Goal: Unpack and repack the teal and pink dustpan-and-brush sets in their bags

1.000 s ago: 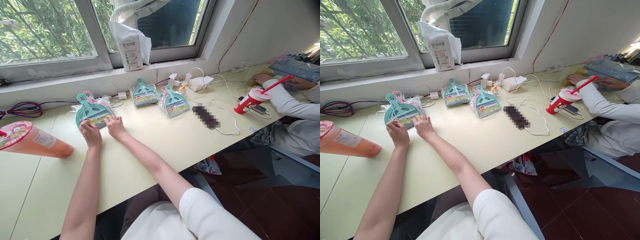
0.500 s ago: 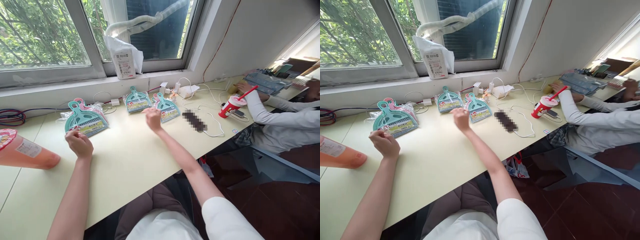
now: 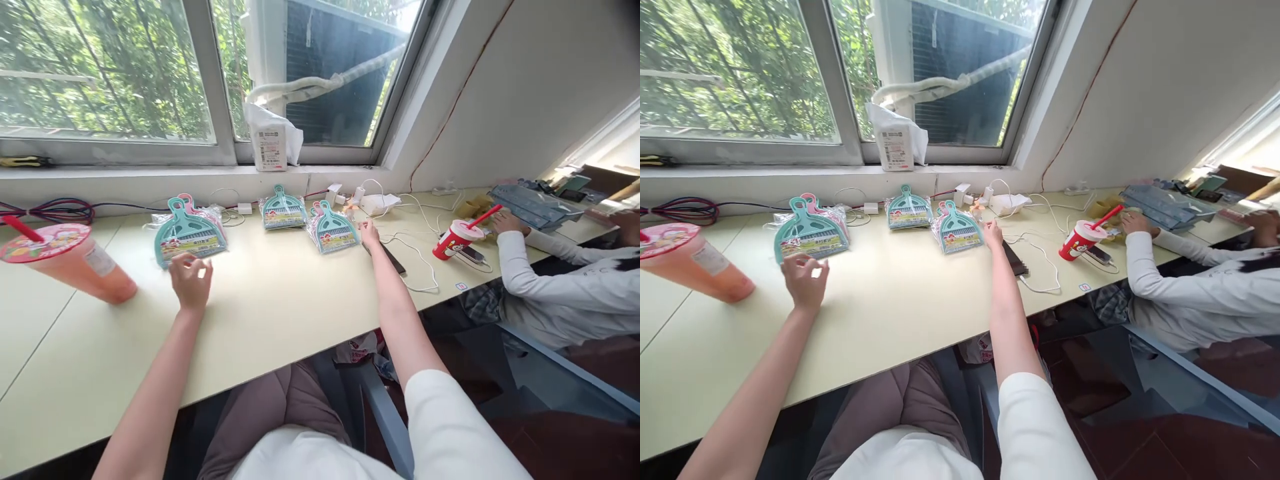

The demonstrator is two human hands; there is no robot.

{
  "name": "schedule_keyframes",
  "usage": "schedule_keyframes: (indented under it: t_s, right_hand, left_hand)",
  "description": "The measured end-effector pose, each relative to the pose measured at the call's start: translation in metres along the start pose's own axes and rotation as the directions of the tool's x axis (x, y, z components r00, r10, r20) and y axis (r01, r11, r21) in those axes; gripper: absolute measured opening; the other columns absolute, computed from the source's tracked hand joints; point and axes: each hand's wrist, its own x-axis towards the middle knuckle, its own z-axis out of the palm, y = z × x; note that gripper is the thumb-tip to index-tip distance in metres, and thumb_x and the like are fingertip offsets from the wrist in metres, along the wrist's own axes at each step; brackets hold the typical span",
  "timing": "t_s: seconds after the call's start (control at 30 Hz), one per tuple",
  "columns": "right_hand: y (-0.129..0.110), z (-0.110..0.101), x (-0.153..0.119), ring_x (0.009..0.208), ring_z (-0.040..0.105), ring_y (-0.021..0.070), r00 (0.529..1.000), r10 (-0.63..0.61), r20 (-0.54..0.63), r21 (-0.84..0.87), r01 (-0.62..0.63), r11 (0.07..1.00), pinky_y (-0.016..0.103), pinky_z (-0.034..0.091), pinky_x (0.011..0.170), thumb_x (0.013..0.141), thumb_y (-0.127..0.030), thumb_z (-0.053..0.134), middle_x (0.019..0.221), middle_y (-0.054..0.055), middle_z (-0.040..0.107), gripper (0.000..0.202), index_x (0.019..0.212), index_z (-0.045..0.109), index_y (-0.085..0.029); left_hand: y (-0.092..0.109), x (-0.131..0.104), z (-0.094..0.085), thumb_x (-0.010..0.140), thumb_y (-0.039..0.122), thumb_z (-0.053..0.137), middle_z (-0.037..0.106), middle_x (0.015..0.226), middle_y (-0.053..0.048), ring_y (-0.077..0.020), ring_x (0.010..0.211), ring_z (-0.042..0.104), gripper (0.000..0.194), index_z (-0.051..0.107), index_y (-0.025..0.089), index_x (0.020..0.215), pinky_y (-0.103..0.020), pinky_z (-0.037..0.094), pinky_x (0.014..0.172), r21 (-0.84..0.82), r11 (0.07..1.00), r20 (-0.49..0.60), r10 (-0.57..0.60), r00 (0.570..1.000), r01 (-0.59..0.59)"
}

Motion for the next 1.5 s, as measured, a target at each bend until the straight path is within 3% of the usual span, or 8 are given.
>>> schedule_keyframes:
  t_s: [0.37,0.57,0.77,0.83,1.0,1.17,1.37,1.5]
  right_hand:
    - [-0.029,-0.003,-0.006,0.108,0.064,0.0296,0.994,0.072,0.078,-0.066,-0.067,0.996,0.045,0.043,0.094,0.08,-0.034,0.077,0.105,0.013,0.071,0.016,0.087,0.072,-0.02]
    - [-0.039,-0.009,-0.02,0.11,0.063,0.0298,0.996,0.039,-0.082,-0.086,-0.046,0.995,0.043,0.043,0.095,0.092,-0.019,0.055,0.112,0.018,0.069,0.018,0.101,0.07,-0.017]
    - [-0.068,-0.028,-0.036,0.101,0.065,0.0255,0.954,-0.213,-0.213,0.064,0.231,0.971,0.032,0.045,0.089,0.091,-0.015,0.053,0.102,0.015,0.072,0.014,0.096,0.066,-0.018]
    - [-0.086,-0.021,-0.051,0.094,0.067,0.0237,0.936,-0.284,-0.206,0.217,0.327,0.92,0.031,0.046,0.088,0.088,-0.016,0.057,0.096,0.012,0.073,0.008,0.089,0.065,-0.018]
    - [-0.135,0.046,-0.114,0.086,0.068,0.0212,0.928,-0.345,-0.14,0.545,0.363,0.756,0.031,0.05,0.084,0.088,-0.021,0.057,0.089,0.009,0.072,0.004,0.085,0.06,-0.019]
    - [-0.16,0.116,-0.19,0.118,0.057,0.0256,0.916,-0.357,-0.184,0.498,0.4,0.769,0.041,0.046,0.098,0.084,-0.016,0.06,0.124,0.015,0.061,0.033,0.117,0.054,-0.017]
    - [-0.158,0.139,-0.234,0.115,0.055,0.024,0.683,-0.711,-0.167,0.416,0.703,0.577,0.043,0.043,0.104,0.086,-0.01,0.051,0.116,0.012,0.06,0.027,0.11,0.055,-0.019]
    - [-0.154,0.14,-0.227,0.094,0.061,0.0198,0.787,-0.611,-0.083,0.669,0.499,0.551,0.036,0.055,0.087,0.09,-0.024,0.05,0.104,0.008,0.062,0.013,0.099,0.058,-0.019]
  left_hand:
    - [0.012,-0.009,-0.011,0.065,0.002,0.047,0.059,0.101,-0.011,-0.0271,0.091,0.05,0.024,0.034,0.022,0.057,-0.039,0.042,0.075,0.054,0.998,0.167,0.029,0.985,-0.039]
    - [0.007,-0.009,-0.009,0.071,0.005,0.046,0.06,0.105,-0.012,-0.0293,0.098,0.052,0.021,0.04,0.022,0.06,-0.04,0.044,0.076,0.027,1.0,0.195,0.005,0.981,-0.01]
    - [0.033,-0.002,0.006,0.078,0.021,0.053,0.057,0.12,-0.015,-0.0335,0.117,0.05,0.025,0.061,0.021,0.102,-0.048,0.043,0.095,-0.226,0.96,0.195,-0.124,0.973,0.167]
    - [0.057,0.004,0.015,0.082,0.038,0.057,0.06,0.121,-0.014,-0.0325,0.113,0.055,0.04,0.059,0.022,0.119,-0.049,0.042,0.098,-0.405,0.851,0.404,-0.16,0.9,0.334]
    - [0.089,0.008,0.038,0.08,0.071,0.054,0.068,0.115,-0.013,-0.0319,0.106,0.065,0.069,0.052,0.026,0.132,-0.046,0.046,0.094,-0.524,0.328,0.843,0.065,0.535,0.786]
    - [0.05,-0.007,0.046,0.07,0.061,0.072,0.07,0.102,-0.011,-0.0346,0.105,0.065,0.062,0.059,0.023,0.117,-0.047,0.048,0.092,-0.617,0.261,0.736,-0.14,0.662,0.742]
    - [0.04,-0.011,0.048,0.071,0.058,0.075,0.068,0.11,-0.007,-0.0266,0.104,0.065,0.064,0.052,0.026,0.122,-0.041,0.052,0.088,-0.716,0.168,0.608,-0.327,0.723,0.678]
    - [0.048,-0.01,0.039,0.076,0.052,0.073,0.068,0.117,-0.007,-0.0247,0.11,0.063,0.066,0.047,0.026,0.131,-0.04,0.051,0.094,-0.797,0.107,0.552,-0.267,0.79,0.594]
